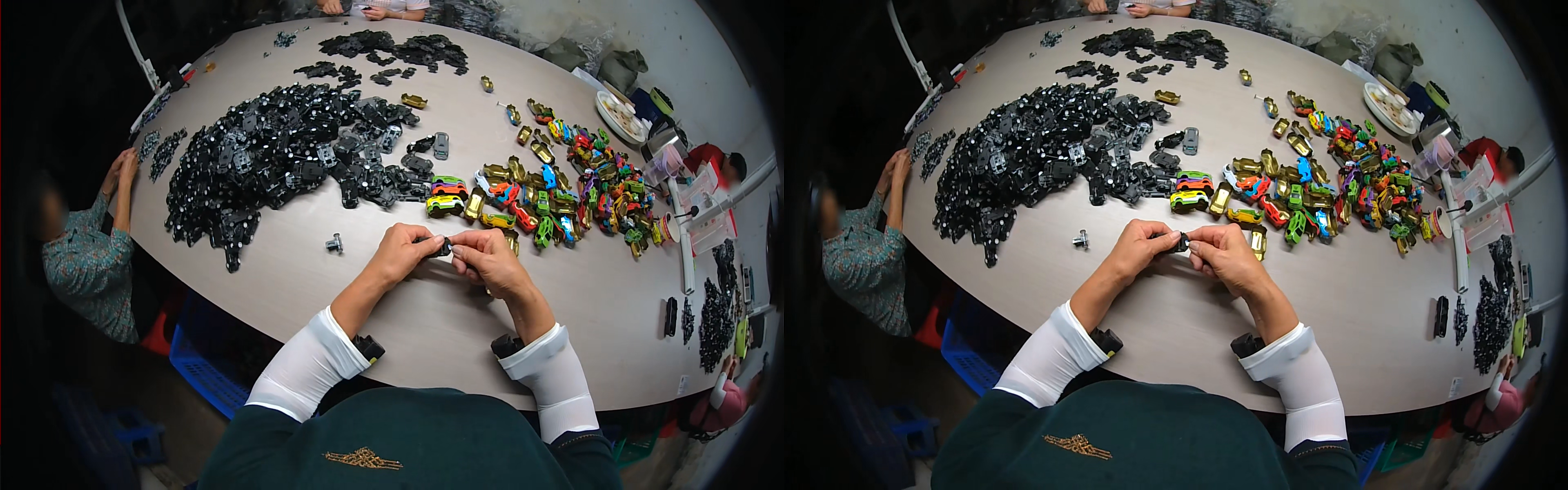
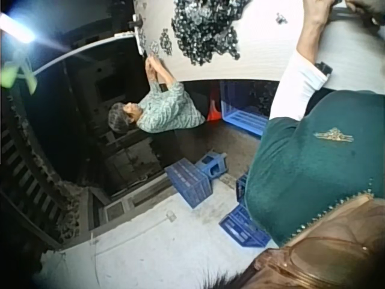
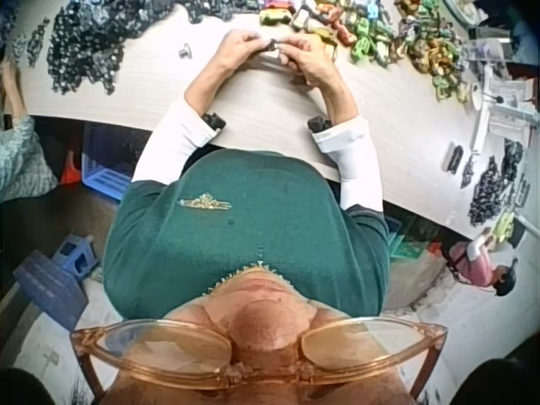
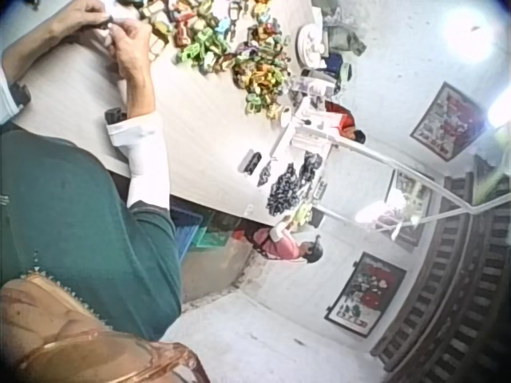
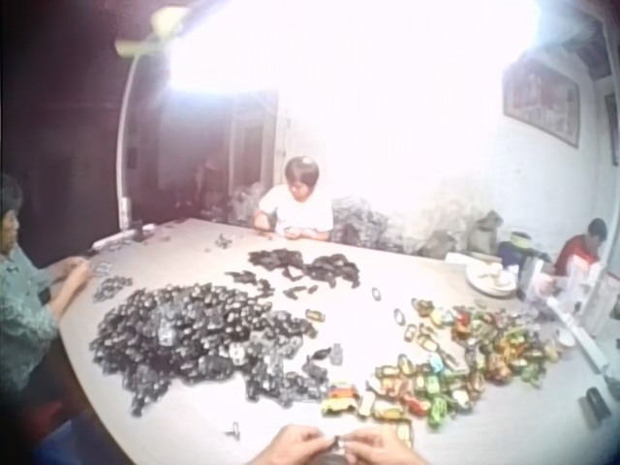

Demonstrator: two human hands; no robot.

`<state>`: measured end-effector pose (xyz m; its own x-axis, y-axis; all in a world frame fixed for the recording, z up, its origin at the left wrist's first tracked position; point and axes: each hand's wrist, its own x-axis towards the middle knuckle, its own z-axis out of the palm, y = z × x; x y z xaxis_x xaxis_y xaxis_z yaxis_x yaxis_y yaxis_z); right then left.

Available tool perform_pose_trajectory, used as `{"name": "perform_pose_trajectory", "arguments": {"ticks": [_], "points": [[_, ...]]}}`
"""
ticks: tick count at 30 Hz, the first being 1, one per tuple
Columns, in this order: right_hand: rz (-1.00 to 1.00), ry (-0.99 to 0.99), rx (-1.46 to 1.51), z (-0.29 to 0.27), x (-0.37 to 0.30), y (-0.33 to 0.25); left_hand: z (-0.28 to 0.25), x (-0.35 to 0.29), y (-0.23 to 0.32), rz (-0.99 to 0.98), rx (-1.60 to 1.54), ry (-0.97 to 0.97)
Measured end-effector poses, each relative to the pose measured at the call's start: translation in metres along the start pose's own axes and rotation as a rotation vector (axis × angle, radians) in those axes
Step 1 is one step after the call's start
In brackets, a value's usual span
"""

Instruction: The person sits at a table and assembles small plastic components by hand. They pick up a black base part and a colored top part, then press them together to form a complete unit. The person repeats this process with various colored parts, placing the finished assemblies into a pile on the table.

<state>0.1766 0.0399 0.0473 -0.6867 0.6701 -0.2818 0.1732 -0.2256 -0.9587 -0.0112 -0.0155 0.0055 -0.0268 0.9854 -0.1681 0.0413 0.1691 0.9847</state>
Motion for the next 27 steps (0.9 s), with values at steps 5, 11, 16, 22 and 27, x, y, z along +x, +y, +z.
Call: {"name": "perform_pose_trajectory", "arguments": {"ticks": [5, 11, 16, 22, 27], "points": [[-0.004, 0.042, -0.054, 0.001, 0.002, 0.004, 0.003, 0.000, -0.004, 0.051, 0.055, 0.040], [-0.153, 0.157, -0.284, 0.007, 0.008, 0.021, 0.002, 0.002, -0.011, 0.095, 0.187, 0.074], [-0.342, 0.310, -0.518, 0.015, 0.012, 0.033, 0.003, 0.000, -0.007, 0.162, 0.280, 0.108], [-0.296, 0.355, -0.217, 0.018, 0.014, 0.025, 0.011, -0.004, 0.006, 0.286, 0.021, 0.240], [-0.169, 0.262, 0.072, 0.025, 0.006, 0.013, -0.001, 0.003, 0.002, 0.167, -0.412, 0.148]]}}
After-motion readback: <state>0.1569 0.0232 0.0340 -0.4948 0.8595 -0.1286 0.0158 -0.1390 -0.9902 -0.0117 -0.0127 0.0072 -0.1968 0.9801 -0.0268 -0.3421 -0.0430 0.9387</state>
